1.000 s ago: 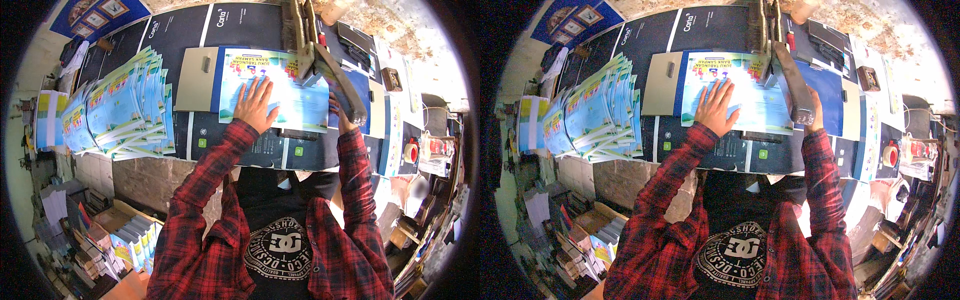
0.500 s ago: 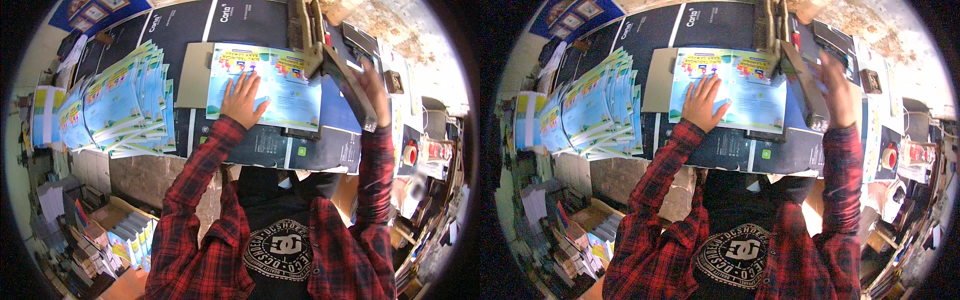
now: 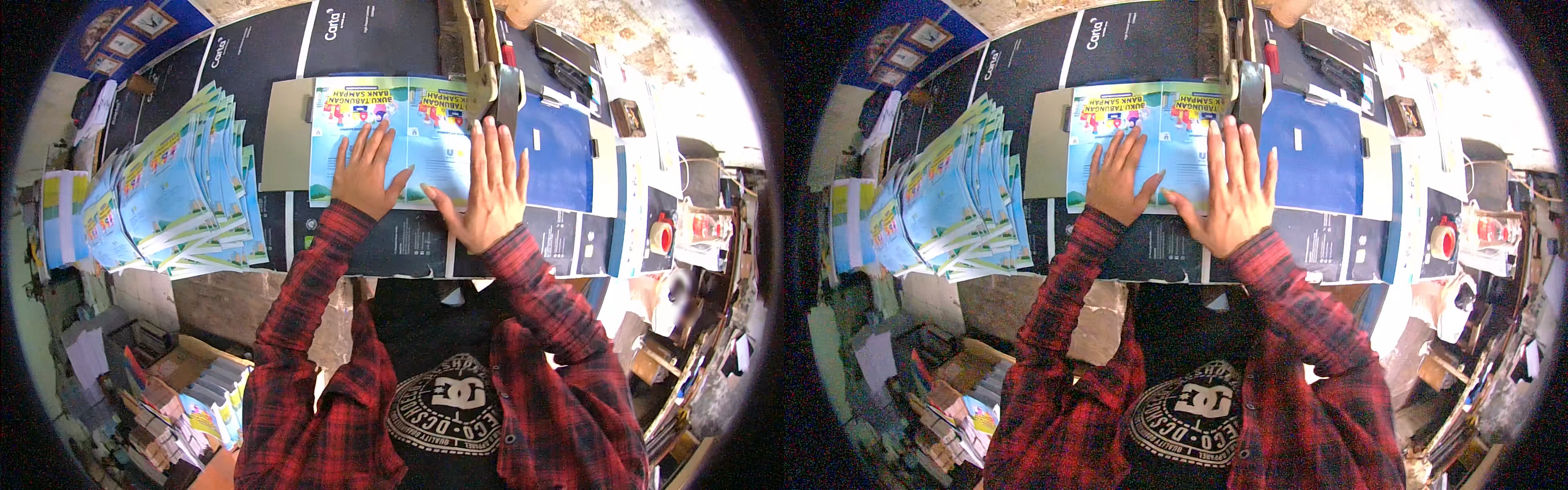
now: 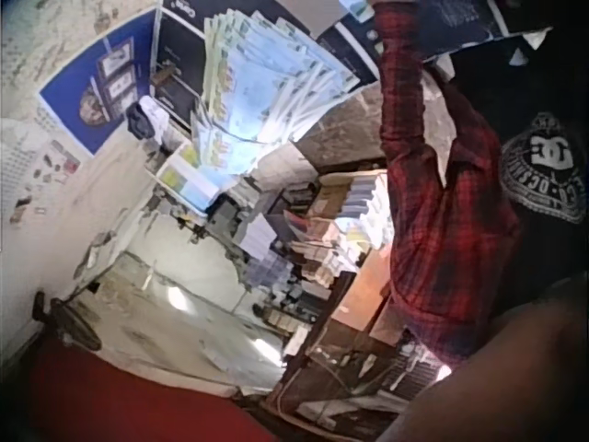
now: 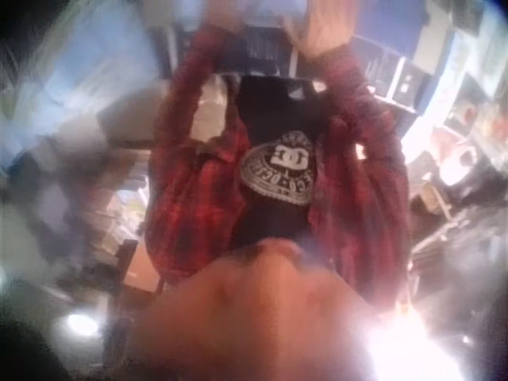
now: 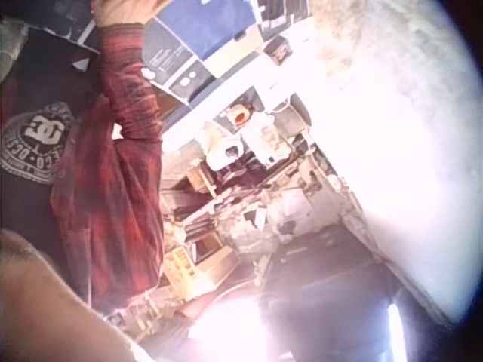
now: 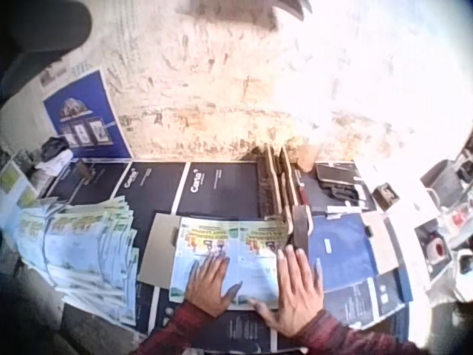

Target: The person repeatedly places a booklet on a manual binding machine, aligns it, and presses the handle to bind the spine. They then remove the finished booklet and place it on a growing stack to the right. The process is repeated for multiple booklets throughout the clip.

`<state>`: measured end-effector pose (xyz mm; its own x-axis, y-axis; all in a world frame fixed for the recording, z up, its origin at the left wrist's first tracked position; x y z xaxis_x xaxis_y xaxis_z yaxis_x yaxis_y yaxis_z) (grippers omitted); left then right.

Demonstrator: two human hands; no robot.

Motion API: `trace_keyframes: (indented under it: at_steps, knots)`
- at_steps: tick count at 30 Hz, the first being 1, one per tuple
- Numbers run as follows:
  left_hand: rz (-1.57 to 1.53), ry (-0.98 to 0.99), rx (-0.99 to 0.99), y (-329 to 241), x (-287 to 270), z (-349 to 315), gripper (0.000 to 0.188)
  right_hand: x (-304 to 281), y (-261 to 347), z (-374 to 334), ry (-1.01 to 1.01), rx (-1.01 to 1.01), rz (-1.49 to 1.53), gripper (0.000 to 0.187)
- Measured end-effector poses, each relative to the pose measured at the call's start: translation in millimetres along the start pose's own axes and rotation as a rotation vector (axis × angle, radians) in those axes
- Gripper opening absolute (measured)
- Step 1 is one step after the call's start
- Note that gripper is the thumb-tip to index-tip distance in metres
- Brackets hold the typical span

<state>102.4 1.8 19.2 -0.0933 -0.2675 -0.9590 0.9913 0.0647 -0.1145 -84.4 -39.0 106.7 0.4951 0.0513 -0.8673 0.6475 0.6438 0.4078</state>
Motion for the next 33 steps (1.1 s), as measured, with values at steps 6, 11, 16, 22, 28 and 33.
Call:
trace_keyframes:
  at_steps: [6, 11, 16, 22, 28, 33]
  knots:
    - [0.118, -0.015, -0.131, 33, 1, -13, 0.067, -49, 14, 17, 0.005, -0.057, 0.171, 0.087]
    - [0.136, -0.057, -0.326, 100, -6, -48, 0.068, -110, -33, 94, -0.002, 0.178, 1.153, 0.063]
    - [-0.014, -0.16, -0.387, 102, 1, -24, 0.058, -25, -182, 81, -0.073, 0.591, 0.718, 0.051]
    - [-0.563, -0.195, -0.794, 112, -12, -32, 0.042, 44, -123, -32, -0.058, 0.442, 0.985, 0.053]
    - [-0.353, -0.176, -0.762, 237, -144, -60, 0.031, -15, -125, -70, -0.201, 0.413, 1.009, 0.048]
    - [0.953, -0.576, -0.679, 414, -306, -154, 0.054, -45, -145, -117, -0.179, 0.504, 0.824, 0.055]
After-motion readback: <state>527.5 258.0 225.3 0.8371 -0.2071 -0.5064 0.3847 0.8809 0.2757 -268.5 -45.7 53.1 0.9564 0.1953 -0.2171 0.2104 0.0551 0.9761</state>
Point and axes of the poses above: each hand's wrist, its own z-axis towards the middle knuckle, its own x-axis out of the palm, y = z × x, the point moved 3 cm from there along z, towards the middle knuckle, and after that the axes turned 11 degrees about z, right-handed, at the moved point
